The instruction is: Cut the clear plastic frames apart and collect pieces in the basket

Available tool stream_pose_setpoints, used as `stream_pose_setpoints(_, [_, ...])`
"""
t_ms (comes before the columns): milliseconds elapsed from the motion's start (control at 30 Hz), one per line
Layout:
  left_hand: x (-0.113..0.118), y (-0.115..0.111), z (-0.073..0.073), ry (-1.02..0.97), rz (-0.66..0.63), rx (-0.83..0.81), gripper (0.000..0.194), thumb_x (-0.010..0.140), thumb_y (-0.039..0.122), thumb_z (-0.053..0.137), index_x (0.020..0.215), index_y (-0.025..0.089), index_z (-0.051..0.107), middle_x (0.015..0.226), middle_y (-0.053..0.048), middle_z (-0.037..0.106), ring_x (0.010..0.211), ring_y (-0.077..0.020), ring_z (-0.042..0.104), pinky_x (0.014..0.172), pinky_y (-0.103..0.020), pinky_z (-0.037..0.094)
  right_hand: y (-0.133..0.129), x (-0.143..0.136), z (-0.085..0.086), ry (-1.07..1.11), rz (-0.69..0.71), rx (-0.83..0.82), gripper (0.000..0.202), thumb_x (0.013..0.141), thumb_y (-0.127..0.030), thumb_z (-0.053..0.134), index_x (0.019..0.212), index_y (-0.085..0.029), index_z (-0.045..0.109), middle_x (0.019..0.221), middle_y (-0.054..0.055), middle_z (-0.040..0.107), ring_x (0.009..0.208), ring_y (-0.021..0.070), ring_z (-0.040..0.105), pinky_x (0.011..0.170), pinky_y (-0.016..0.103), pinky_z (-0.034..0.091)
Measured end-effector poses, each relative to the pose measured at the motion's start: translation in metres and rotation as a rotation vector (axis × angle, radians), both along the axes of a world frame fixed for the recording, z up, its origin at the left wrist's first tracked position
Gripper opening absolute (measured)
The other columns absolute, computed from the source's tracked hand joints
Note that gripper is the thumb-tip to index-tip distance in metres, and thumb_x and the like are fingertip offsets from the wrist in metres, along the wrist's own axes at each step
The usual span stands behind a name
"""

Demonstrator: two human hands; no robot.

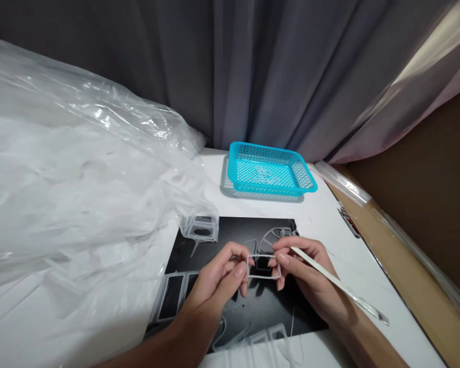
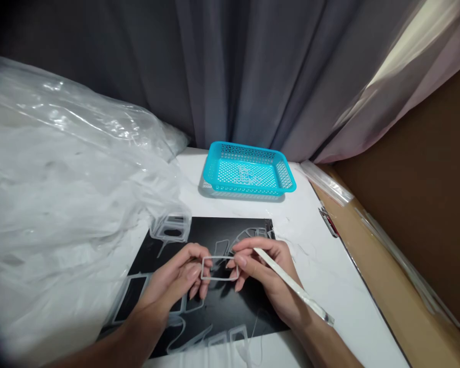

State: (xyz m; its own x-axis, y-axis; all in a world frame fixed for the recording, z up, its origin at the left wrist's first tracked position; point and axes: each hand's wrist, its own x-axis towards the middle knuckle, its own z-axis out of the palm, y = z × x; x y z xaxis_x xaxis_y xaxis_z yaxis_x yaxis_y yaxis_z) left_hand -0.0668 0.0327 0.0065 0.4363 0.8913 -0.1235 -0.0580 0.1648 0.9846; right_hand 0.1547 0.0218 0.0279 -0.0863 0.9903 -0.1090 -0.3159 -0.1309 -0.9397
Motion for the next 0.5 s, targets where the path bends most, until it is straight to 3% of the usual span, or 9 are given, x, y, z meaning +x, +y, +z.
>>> stream_pose_setpoints(133, [0.001,0.0,0.005,0.012,0.001,0.045,0.039,0.114,0.059,0.047,0.111,0.025,0.067,0.084,0.0,0.063,0.077,-0.0166,0.058,0.071,-0.03,0.043,-0.004,0.006,0.0,-0.092,-0.067,0.041,0.021,0.087,-0.034,0.095,0.105,-0.025,0.088,0.088,0.004,0.085,0.058,0.0074,0.064,0.053,0.016,0.052])
stream_pose_setpoints(233, [0.006,0.002,0.008,0.054,0.032,0.141,0.02,0.107,0.044,0.064,0.105,0.025,0.069,0.08,0.002,0.06,0.071,-0.0135,0.056,0.066,-0.026,0.045,-0.007,0.009,0.002,-0.132,-0.086,0.049,0.02,0.087,-0.034,0.096,0.103,-0.026,0.087,0.087,0.003,0.085,0.05,0.0057,0.056,0.042,0.014,0.043])
stream_pose_setpoints(333, [0.011,0.003,0.009,0.076,0.108,0.295,0.007,0.099,0.026,0.07,0.094,0.022,0.069,0.084,0.002,0.06,0.069,-0.0108,0.058,0.062,-0.022,0.047,-0.008,0.01,0.004,-0.11,-0.058,0.066,0.021,0.087,-0.033,0.095,0.105,-0.025,0.086,0.087,0.005,0.085,0.05,0.0101,0.064,0.039,0.017,0.049])
stream_pose_setpoints(500, [0.013,0.002,0.01,0.098,0.223,0.464,0.011,0.098,0.016,0.067,0.09,0.021,0.072,0.089,-0.001,0.061,0.07,-0.01,0.062,0.06,-0.02,0.05,-0.008,0.01,0.009,-0.092,-0.026,0.128,0.016,0.088,-0.028,0.094,0.102,-0.026,0.086,0.09,0.007,0.087,0.064,0.0205,0.081,0.047,0.024,0.064])
